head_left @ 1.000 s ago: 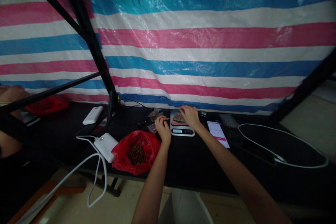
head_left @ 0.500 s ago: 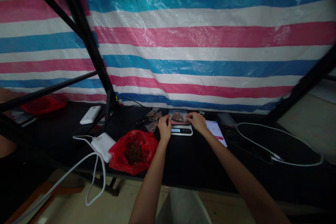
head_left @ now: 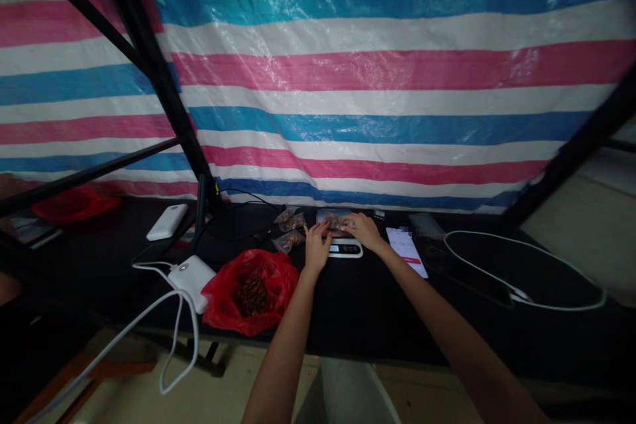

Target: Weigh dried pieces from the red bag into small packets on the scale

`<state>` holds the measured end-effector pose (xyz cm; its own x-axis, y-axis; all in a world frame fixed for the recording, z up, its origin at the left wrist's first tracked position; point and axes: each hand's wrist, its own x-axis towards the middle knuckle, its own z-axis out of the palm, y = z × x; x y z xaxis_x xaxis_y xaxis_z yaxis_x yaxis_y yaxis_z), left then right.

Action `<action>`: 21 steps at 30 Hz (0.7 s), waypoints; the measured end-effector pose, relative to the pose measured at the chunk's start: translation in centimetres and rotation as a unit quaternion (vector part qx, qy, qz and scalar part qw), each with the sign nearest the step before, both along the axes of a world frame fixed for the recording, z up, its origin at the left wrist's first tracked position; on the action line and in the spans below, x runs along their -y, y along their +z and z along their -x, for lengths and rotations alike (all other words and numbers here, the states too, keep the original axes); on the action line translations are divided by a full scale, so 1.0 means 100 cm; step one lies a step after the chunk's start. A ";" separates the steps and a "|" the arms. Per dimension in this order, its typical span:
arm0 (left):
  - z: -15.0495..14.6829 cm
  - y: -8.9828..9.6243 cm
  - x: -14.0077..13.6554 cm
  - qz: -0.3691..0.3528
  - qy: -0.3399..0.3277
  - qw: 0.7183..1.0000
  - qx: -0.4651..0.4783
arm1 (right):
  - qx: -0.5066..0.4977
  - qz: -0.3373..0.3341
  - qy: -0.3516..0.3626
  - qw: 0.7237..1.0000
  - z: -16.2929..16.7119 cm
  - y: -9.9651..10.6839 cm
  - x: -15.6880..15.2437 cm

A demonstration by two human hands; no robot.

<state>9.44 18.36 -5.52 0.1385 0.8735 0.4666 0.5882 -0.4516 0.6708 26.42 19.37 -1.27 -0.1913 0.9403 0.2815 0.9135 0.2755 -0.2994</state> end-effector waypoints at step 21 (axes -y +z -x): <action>0.002 0.008 0.007 -0.017 0.009 0.999 -0.048 | 0.056 -0.009 0.047 0.997 0.003 -0.003 -0.003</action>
